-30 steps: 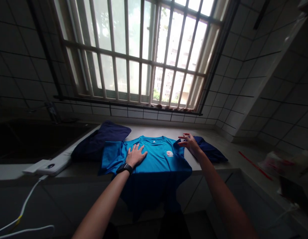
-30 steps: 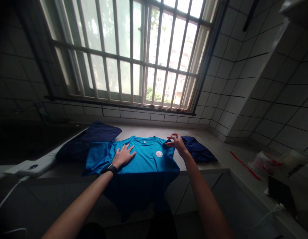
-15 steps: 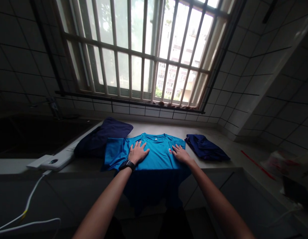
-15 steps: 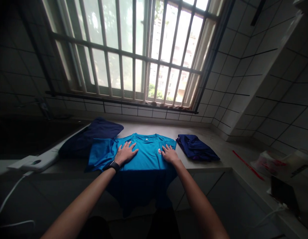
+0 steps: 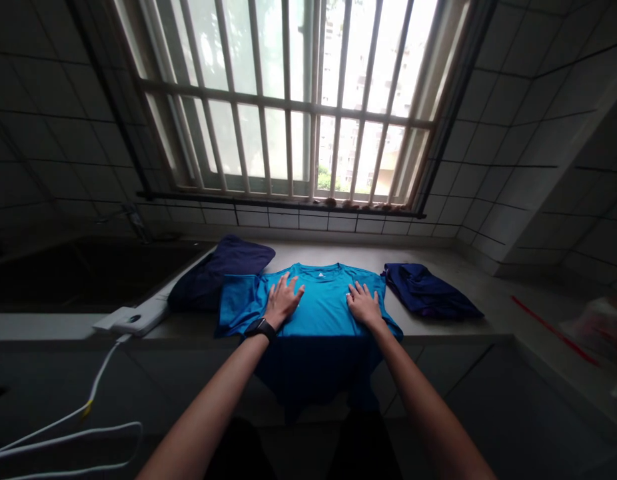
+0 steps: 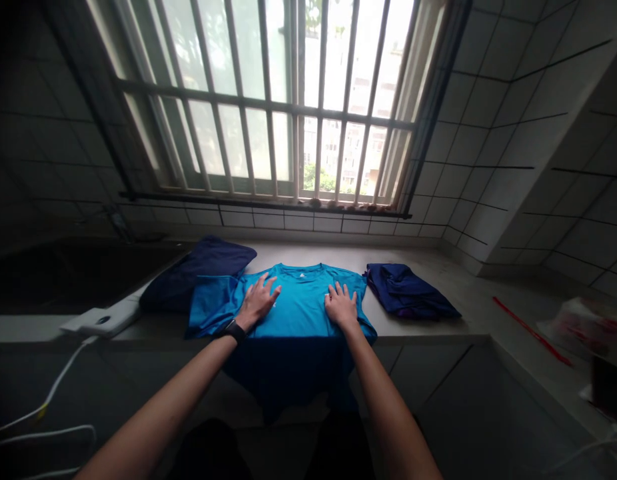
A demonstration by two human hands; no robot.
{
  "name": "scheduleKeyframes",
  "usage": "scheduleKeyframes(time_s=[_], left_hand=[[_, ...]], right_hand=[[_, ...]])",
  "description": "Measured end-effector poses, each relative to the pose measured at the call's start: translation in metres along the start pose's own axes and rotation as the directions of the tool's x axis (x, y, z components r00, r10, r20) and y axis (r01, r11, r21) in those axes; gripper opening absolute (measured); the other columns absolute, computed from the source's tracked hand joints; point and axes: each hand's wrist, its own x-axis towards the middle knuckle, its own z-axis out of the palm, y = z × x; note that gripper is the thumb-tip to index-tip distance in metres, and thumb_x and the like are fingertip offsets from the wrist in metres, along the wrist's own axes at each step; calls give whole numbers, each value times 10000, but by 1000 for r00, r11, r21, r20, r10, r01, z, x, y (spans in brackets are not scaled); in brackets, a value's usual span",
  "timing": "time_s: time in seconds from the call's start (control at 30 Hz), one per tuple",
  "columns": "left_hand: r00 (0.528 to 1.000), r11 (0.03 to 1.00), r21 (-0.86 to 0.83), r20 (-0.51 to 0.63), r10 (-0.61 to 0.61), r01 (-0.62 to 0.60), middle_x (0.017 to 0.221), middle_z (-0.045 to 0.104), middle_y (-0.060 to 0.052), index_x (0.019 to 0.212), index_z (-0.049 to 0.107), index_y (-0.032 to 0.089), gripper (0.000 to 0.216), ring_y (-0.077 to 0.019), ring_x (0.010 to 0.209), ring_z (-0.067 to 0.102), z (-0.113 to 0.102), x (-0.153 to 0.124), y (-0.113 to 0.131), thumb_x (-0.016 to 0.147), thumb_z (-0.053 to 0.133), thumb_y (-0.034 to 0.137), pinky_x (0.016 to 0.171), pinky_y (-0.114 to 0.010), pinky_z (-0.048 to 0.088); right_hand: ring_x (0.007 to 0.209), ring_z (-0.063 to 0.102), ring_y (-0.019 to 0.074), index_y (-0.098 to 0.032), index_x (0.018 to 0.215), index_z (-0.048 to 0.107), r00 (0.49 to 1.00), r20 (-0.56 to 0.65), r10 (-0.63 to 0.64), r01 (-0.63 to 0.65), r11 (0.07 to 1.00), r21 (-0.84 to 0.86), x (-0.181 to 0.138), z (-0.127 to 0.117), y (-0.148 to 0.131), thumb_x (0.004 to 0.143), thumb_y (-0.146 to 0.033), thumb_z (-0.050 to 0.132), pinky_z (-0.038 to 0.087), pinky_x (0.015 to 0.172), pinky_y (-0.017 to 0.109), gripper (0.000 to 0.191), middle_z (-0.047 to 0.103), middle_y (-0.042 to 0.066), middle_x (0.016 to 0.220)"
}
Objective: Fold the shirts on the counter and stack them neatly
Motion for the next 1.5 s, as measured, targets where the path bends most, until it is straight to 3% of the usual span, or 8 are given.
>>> scheduleKeyframes(time_s=[0.13, 0.23, 0.33, 0.47, 0.8, 1.0, 1.3, 1.5], left_hand=[[944, 999, 31, -326, 48, -40, 1362, 648, -182, 1268, 630, 156, 392, -316, 1295, 578, -35, -18, -7, 975, 400, 277, 1159, -478, 389], [863, 968, 5, -455, -222, 251, 1365, 613, -233, 1337, 560, 126, 442, -402, 1312, 538, -71, -37, -36, 949, 448, 305, 1105, -556, 414], [849, 892, 10, -314, -426, 451, 1299, 651, -239, 1252, 606, 139, 461, -434, 1244, 580, -100, -49, -75, 866, 586, 389, 1015, -543, 483], [931, 942, -110, -153, -330, 316, 1001, 749, -96, 903, 637, 224, 137, -265, 974, 695, -116, -47, -97, 853, 564, 329, 890, -353, 540], [993, 742, -664, 0, -116, 86, 1167, 708, -126, 1114, 554, 187, 380, -215, 953, 727, -87, -19, -50, 879, 587, 484, 772, -329, 597], [973, 954, -301, 220, 73, -4, 968, 752, -77, 907, 689, 204, 413, -270, 955, 706, -68, -33, -60, 615, 840, 453, 848, -345, 567], [997, 999, -35, 80, -22, 25, 940, 769, -85, 898, 693, 221, 288, -237, 876, 715, -72, -32, -35, 918, 542, 465, 749, -292, 496], [920, 976, -107, 330, 213, -187, 994, 771, -72, 958, 716, 238, 356, -250, 913, 708, -56, -32, -18, 765, 739, 536, 755, -281, 505]], right_hand=[[1611, 141, 254, -267, 1654, 309, 1000, -12, -2, 2, 1000, 26, -1, 0, 1, 1077, -404, 184, 134, 1277, 565, 606, 157, 19, 1753], [1607, 156, 265, -254, 1649, 327, 999, -34, -3, 5, 999, 46, -1, 1, -1, 1069, -393, 202, 134, 1276, 575, 609, 172, 29, 1750], [1604, 168, 273, -247, 1646, 336, 999, -51, 4, -2, 999, 49, -1, 3, -3, 1062, -380, 211, 144, 1274, 581, 612, 191, 36, 1746], [1601, 177, 272, -251, 1641, 347, 998, -56, 8, -5, 999, 49, -1, 5, -3, 1061, -376, 215, 148, 1273, 581, 609, 195, 37, 1746], [1601, 177, 272, -247, 1638, 354, 998, -57, 4, -1, 998, 63, -2, 2, -2, 1059, -375, 228, 149, 1274, 576, 606, 208, 39, 1743], [1600, 180, 279, -255, 1637, 359, 998, -64, 7, -2, 998, 63, -1, 4, -2, 1056, -375, 229, 146, 1275, 582, 608, 211, 32, 1741], [1598, 184, 279, -260, 1633, 370, 997, -78, 7, -3, 998, 63, -3, 4, -3, 1056, -373, 240, 139, 1277, 584, 602, 232, 30, 1736], [1600, 185, 272, -254, 1629, 378, 997, -81, 10, -4, 997, 74, -5, 1, -4, 1055, -362, 247, 140, 1277, 571, 599, 235, 35, 1734]])
